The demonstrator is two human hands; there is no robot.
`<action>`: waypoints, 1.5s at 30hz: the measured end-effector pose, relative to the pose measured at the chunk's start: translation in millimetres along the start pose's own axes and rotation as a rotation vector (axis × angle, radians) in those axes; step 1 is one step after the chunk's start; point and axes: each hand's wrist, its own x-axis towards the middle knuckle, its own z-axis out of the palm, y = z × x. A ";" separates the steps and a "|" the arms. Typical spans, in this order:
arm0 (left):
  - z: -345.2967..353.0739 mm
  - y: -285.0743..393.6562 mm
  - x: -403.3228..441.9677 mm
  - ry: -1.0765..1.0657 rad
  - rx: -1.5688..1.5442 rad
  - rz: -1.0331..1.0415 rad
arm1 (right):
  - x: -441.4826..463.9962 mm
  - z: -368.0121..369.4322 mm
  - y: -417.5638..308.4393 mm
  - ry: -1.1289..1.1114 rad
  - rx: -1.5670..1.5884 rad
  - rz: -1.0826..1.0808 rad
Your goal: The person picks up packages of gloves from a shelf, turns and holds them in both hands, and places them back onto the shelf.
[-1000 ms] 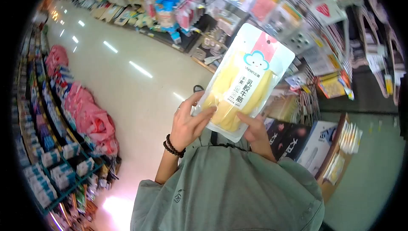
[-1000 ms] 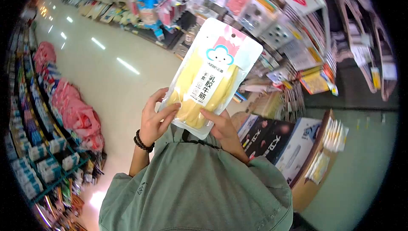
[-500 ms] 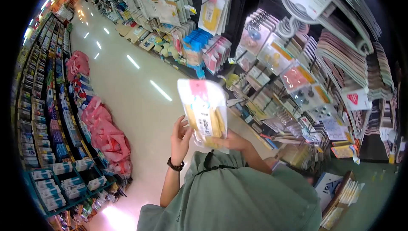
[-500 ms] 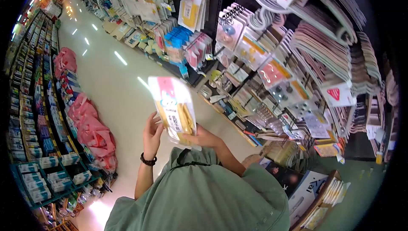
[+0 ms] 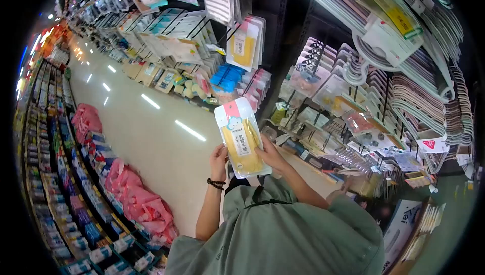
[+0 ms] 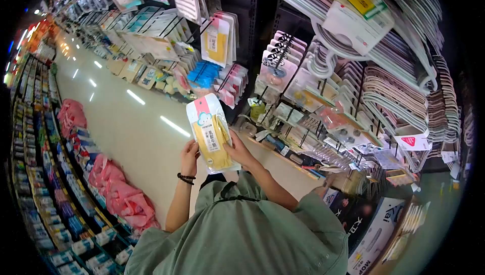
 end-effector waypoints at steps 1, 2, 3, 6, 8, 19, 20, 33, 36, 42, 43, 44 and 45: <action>-2.2 5.4 20.4 -0.019 0.017 -0.005 | 13.1 2.8 -4.0 0.030 0.031 0.019; -4.4 10.4 40.0 -0.041 0.021 0.001 | 29.0 3.6 -1.9 0.043 0.018 0.000; -4.6 19.9 60.7 -0.072 0.012 0.005 | 48.1 3.8 3.2 0.055 0.006 -0.021; -6.2 55.0 115.9 -0.126 0.055 0.006 | 89.2 19.6 -14.3 0.141 -0.011 0.001; -8.3 73.4 154.3 -0.174 0.067 0.013 | 118.5 28.9 -20.6 0.199 -0.013 -0.048; -3.4 134.8 251.2 -0.296 -0.031 0.116 | 191.1 72.6 -55.1 0.467 0.028 -0.163; -1.4 140.0 253.1 -0.294 -0.037 0.122 | 194.1 75.0 -55.2 0.487 0.027 -0.166; 0.2 157.2 274.2 -0.362 0.012 0.142 | 221.7 70.6 -35.1 0.588 0.068 -0.268; 2.7 155.1 275.5 -0.386 -0.039 0.172 | 220.4 71.1 -40.5 0.591 0.044 -0.259; 29.2 171.4 298.9 -0.360 0.009 0.099 | 231.2 55.7 -42.8 0.649 -0.077 -0.350; 38.1 172.2 311.0 -0.354 0.011 0.112 | 232.9 53.5 -39.7 0.714 -0.130 -0.347; 48.4 173.3 323.2 -0.349 0.012 0.124 | 230.5 49.6 -36.4 0.783 -0.182 -0.340; 56.7 172.2 338.5 -0.346 0.013 0.134 | 223.0 48.3 -35.8 0.803 -0.225 -0.349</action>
